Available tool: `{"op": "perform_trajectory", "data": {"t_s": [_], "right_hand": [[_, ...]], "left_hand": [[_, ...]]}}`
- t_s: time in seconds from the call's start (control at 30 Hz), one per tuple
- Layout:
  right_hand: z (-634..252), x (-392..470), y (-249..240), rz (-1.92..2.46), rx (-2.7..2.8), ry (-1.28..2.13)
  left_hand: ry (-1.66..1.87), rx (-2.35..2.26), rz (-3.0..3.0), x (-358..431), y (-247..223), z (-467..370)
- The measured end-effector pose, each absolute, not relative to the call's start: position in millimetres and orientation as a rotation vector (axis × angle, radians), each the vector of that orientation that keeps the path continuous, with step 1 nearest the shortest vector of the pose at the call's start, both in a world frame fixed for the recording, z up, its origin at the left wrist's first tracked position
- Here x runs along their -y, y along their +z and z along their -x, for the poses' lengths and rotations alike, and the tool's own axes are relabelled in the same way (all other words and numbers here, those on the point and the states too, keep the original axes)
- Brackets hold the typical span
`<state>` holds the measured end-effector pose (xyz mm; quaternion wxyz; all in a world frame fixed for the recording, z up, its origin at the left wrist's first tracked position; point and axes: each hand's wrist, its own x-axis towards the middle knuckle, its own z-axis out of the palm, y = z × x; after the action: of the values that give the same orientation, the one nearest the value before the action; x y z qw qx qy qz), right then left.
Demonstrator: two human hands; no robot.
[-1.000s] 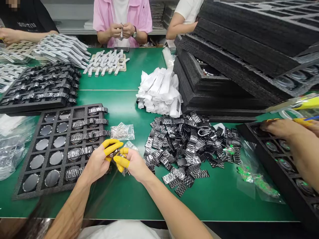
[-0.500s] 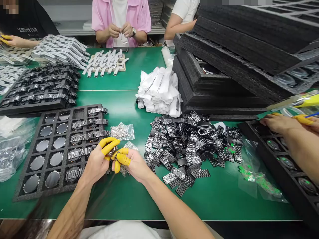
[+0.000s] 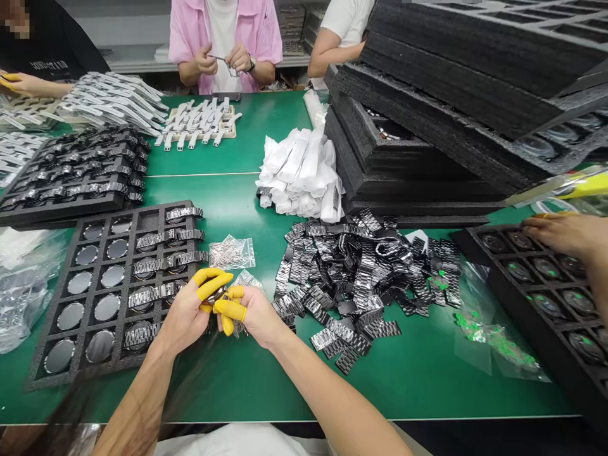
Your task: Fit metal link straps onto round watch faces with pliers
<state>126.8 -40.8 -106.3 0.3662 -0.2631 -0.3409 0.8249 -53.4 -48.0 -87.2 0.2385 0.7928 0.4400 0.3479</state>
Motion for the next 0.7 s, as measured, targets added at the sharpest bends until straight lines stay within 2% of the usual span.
{"op": "perform_trajectory", "data": {"t_s": [0.47,0.7], "right_hand": [[-122.2,43.5,-103.7,0.759,0.758,2.023],[-119.8,45.9,-103.6,0.83,0.695,1.95]], "left_hand": [[0.954,-1.249,-2.172,49.5,-89.8,52.4],[0.922,-1.062,-2.078,51.2,-84.5,53.0]]}}
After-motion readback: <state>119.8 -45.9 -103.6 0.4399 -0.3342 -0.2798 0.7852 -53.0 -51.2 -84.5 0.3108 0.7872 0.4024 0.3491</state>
